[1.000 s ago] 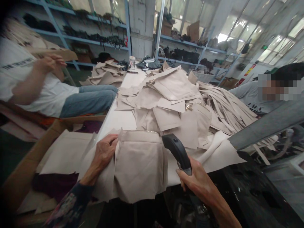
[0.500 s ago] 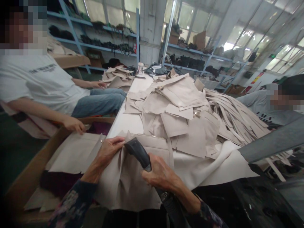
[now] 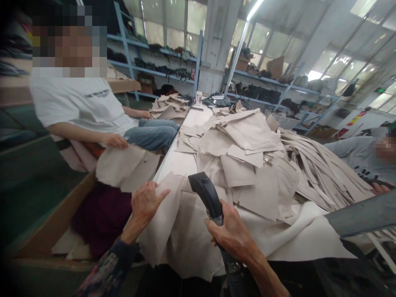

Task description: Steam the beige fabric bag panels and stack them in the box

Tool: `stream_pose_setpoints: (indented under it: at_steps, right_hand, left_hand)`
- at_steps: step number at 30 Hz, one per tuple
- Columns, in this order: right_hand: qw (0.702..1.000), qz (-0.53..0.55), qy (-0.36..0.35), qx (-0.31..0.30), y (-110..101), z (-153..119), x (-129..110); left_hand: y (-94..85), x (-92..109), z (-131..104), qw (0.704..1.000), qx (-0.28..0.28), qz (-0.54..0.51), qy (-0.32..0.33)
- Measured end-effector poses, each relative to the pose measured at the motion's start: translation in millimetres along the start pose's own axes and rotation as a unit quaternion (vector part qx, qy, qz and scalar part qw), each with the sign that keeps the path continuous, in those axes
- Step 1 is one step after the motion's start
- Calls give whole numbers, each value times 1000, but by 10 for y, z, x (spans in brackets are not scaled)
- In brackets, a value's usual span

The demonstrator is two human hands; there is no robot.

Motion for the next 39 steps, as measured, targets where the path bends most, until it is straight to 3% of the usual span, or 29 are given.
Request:
stream_pose_setpoints:
  at_steps: [4,6,8,11,13,16,21,27,30,33,35,39]
  right_hand:
    - [1000,24,1,-14,63,-127,-96]
    - [999,32,-5,-28,92,-168,-131]
    - [998,39,-11,-42,120,-203,-153]
    - [998,38,-22,-49,147,-256,-173]
    - [998,37,-25,-44,145,-291,-190]
    - [998,44,-22,-32,111,-332,-225]
    - [997,54,-38,-27,53,-341,-318]
    - [995,49,-87,-18,21,-194,-451]
    - [994,54,-93,13,-65,-145,-484]
    - [993,67,-99,23,-164,-232,-489]
    - [992,77,-96,10,-185,-337,-484]
    - [991,91,-89,-34,-97,-432,-480]
  left_hand:
    - [-86,-38,58,994,-41,-97,-18]
    - [-163,-36,50,970,-86,-218,-58]
    - [-237,-12,13,896,-171,-395,-107]
    - [-324,55,-74,734,-303,-584,-169]
    - [-371,92,-126,690,-327,-617,-190]
    - [-431,130,-176,706,-313,-609,-179]
    - [-563,209,-237,793,-260,-545,-81]
    - [-717,308,-353,849,-217,-481,-2]
    - [-729,294,-373,838,-228,-496,-3]
    - [-713,264,-369,799,-262,-540,-40]
    - [-701,267,-382,775,-285,-560,-61]
    - [-706,328,-461,759,-308,-569,-74]
Point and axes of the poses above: each hand's wrist, its own z-axis towards the middle knuckle, its own y-axis out of the palm, x = y × z, the point moved 1 cm from there along z, towards the middle knuckle, and after that the axes turned 10 degrees about -y, right-handed, at the moved point
